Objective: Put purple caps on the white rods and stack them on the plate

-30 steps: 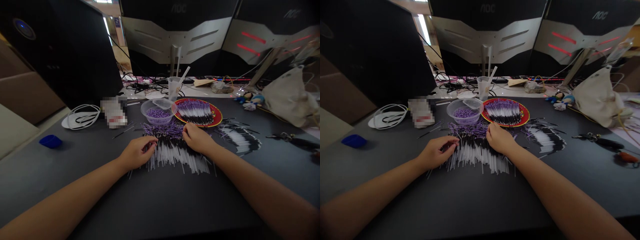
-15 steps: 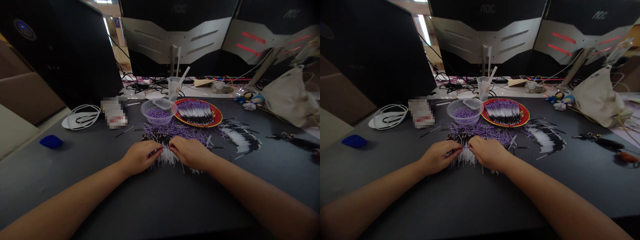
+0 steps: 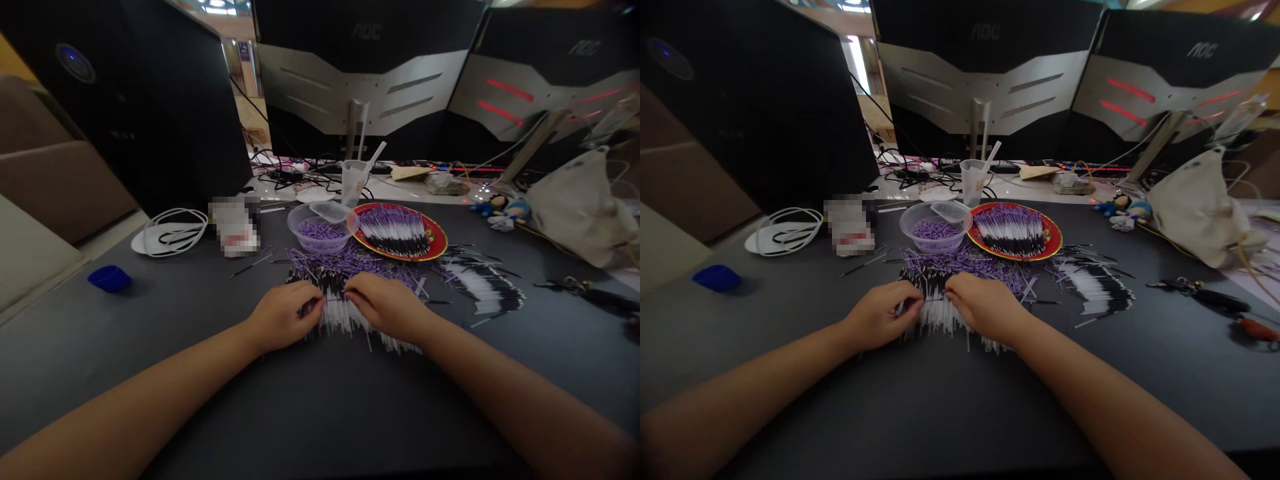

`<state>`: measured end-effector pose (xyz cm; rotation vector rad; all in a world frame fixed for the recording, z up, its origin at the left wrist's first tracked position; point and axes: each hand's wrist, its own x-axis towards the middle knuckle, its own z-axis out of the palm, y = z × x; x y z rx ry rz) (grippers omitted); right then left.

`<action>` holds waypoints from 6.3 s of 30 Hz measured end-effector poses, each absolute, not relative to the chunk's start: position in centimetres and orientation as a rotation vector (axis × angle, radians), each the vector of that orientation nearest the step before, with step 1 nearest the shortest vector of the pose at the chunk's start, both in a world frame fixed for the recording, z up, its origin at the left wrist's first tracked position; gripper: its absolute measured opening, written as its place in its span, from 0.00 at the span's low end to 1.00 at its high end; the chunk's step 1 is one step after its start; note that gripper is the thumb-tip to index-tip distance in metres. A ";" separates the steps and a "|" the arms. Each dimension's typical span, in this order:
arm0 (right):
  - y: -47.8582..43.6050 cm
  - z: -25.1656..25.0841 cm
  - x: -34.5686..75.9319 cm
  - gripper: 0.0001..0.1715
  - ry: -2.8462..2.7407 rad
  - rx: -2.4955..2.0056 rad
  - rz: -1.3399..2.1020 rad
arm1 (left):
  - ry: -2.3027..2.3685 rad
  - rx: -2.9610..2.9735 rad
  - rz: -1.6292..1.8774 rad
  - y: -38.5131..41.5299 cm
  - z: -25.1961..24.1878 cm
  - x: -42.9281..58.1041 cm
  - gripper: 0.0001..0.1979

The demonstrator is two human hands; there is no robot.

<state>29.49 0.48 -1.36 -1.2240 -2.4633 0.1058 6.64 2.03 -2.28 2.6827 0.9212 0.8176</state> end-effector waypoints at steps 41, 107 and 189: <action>-1.3 -1.0 28.0 0.01 -1.577 -0.890 1.180 | 1.035 2.485 0.980 1.6 -2.4 6.7 0.09; -1.9 -1.0 28.1 0.05 -1.672 -0.833 0.974 | 0.962 3.189 0.719 1.3 -2.4 6.9 0.11; 4.8 -2.8 34.1 0.07 -2.317 -1.614 -0.117 | 1.007 2.599 0.957 2.4 -2.7 6.2 0.08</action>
